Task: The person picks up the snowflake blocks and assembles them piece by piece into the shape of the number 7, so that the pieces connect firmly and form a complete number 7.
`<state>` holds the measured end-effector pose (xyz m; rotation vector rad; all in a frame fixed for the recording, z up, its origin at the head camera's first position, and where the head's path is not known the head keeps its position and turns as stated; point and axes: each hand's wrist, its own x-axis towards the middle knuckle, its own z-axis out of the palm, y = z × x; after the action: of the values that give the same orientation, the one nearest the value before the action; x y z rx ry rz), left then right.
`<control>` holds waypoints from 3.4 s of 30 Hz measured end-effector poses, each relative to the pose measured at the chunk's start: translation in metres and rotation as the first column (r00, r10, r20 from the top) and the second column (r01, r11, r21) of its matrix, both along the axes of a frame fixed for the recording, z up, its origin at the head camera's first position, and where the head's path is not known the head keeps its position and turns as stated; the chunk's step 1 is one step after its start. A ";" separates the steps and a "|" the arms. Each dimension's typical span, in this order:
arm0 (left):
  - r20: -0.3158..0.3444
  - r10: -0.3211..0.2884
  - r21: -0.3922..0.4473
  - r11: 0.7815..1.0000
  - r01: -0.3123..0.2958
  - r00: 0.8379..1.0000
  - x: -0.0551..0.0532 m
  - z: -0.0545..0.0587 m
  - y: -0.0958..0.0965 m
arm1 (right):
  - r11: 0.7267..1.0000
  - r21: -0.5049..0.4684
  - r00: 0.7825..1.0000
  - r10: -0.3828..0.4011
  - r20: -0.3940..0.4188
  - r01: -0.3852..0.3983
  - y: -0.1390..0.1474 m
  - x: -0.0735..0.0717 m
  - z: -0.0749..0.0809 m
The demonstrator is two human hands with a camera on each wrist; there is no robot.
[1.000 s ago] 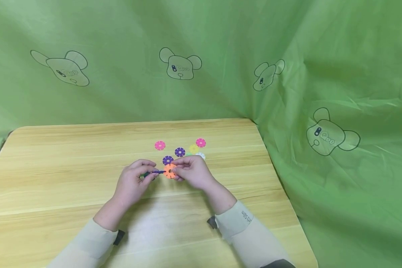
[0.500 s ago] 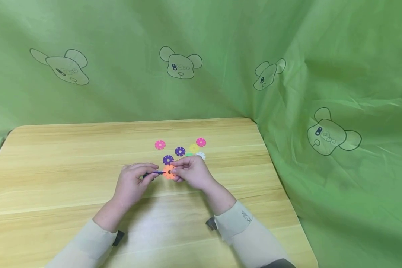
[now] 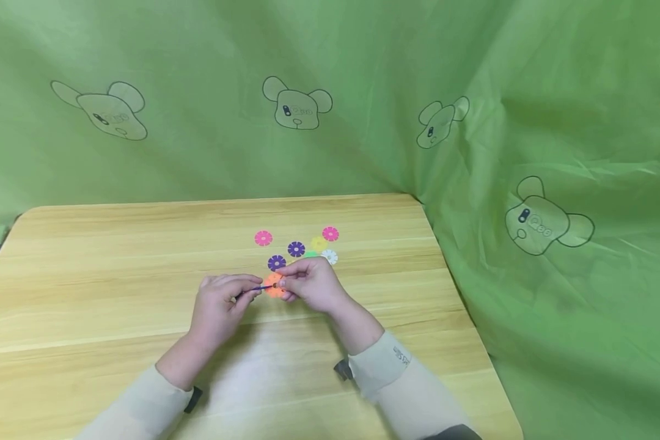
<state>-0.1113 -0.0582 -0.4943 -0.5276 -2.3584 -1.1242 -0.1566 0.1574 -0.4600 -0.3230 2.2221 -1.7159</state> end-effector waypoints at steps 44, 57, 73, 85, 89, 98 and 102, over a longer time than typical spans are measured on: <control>0.471 -0.288 0.252 0.950 0.186 0.834 -0.001 0.015 0.006 | 0.991 0.012 0.991 0.134 -0.017 -0.134 0.015 -0.005 0.002; 0.446 -0.267 0.277 0.949 0.152 0.854 -0.003 0.009 0.005 | 0.995 -0.008 0.995 0.096 -0.023 -0.097 0.012 -0.001 -0.003; 0.487 -0.305 0.484 0.874 0.038 0.818 -0.010 0.003 -0.001 | 0.916 0.343 0.969 -0.143 -0.204 0.208 0.057 -0.067 -0.002; 0.500 -0.308 0.499 0.866 0.021 0.810 -0.009 -0.001 -0.005 | 0.776 0.584 0.971 -0.177 -0.164 0.240 0.080 -0.127 -0.038; 0.507 -0.305 0.497 0.868 0.016 0.806 -0.009 -0.002 -0.005 | 0.747 0.628 0.976 -0.162 -0.146 0.218 0.080 -0.133 -0.049; 0.499 -0.312 0.511 0.859 0.016 0.809 -0.010 -0.002 -0.008 | 0.721 0.676 0.988 -0.127 -0.085 0.151 0.077 -0.140 -0.057; 0.506 -0.309 0.516 0.857 0.005 0.805 -0.009 -0.002 -0.008 | 0.705 0.694 0.989 -0.128 -0.072 0.142 0.075 -0.141 -0.057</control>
<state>-0.1204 -0.0664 -0.4960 -0.2150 -2.3605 -2.1480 -0.2980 0.2321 -0.5173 0.0182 2.7573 -0.7860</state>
